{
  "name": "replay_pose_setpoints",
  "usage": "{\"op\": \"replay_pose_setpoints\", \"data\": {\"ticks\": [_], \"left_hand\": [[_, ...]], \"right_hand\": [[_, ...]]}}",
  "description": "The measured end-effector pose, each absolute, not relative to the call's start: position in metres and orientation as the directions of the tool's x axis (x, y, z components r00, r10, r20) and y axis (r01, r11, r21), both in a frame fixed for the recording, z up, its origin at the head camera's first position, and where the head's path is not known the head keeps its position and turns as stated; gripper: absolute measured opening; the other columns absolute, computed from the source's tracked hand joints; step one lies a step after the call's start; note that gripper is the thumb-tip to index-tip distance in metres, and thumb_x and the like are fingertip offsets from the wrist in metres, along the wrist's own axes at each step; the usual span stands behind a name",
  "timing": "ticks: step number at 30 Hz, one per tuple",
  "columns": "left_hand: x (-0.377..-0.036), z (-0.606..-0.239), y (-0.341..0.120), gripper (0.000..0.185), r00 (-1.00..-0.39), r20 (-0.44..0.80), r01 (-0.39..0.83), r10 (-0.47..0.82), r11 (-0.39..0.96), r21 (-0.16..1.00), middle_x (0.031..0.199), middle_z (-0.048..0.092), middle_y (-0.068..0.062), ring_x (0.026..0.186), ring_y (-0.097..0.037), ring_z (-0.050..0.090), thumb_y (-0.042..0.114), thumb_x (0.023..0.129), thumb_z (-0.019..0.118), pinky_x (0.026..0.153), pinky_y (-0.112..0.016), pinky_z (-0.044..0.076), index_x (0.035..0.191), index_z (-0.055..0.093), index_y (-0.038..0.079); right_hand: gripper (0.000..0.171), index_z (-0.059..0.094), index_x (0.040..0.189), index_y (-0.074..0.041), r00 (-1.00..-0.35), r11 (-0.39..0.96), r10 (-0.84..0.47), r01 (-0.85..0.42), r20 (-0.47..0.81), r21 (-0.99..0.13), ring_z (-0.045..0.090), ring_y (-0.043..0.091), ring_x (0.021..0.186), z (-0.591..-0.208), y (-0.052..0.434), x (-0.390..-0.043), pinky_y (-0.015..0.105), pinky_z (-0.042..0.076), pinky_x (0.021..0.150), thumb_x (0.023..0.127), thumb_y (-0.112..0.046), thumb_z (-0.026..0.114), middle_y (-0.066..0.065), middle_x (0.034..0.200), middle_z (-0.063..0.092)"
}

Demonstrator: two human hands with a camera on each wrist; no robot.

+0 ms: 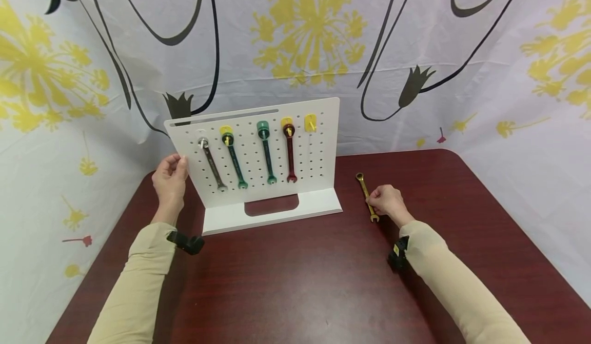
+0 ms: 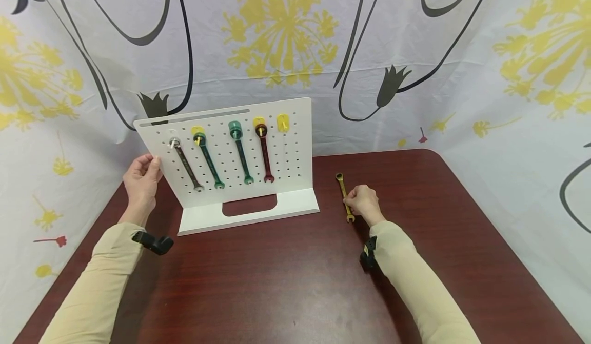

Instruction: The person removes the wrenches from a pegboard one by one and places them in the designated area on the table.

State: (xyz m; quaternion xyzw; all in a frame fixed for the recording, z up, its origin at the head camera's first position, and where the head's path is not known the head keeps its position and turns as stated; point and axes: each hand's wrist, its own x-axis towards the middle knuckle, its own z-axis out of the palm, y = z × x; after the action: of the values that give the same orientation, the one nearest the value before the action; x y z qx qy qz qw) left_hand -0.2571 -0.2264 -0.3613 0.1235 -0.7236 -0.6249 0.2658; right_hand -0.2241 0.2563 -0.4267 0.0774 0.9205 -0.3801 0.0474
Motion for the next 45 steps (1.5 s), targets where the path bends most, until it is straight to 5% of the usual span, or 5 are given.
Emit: {"op": "replay_pose_setpoints", "data": {"ticks": [19,45], "left_hand": [[-0.2581,-0.3625,-0.2277,0.008,-0.83,0.242,0.159,-0.502,0.203,0.966,0.085,0.053,0.011,0.073,-0.003,0.047,0.02,0.092,0.061,0.069,-0.012,0.045,0.099,0.058,0.017],[-0.2599,-0.3621,-0.2298,0.008,-0.841,0.202,0.124,-0.501,0.183,0.975,0.087,0.054,0.011,0.077,-0.004,0.049,0.021,0.092,0.061,0.075,-0.016,0.047,0.098,0.057,0.021]], "right_hand": [[0.011,0.061,0.084,0.001,-0.978,0.735,0.141,0.208,-0.155,-0.645,0.059,0.012,0.056,-0.425,0.2508,-0.224,0.027,0.054,0.055,0.088,-0.009,0.062,0.006,0.063,0.059],[0.012,0.06,0.085,0.003,-0.982,0.749,0.136,0.188,-0.13,-0.635,0.061,0.012,0.054,-0.4253,0.2467,-0.2231,0.028,0.054,0.053,0.087,-0.008,0.063,0.015,0.074,0.064]]}}
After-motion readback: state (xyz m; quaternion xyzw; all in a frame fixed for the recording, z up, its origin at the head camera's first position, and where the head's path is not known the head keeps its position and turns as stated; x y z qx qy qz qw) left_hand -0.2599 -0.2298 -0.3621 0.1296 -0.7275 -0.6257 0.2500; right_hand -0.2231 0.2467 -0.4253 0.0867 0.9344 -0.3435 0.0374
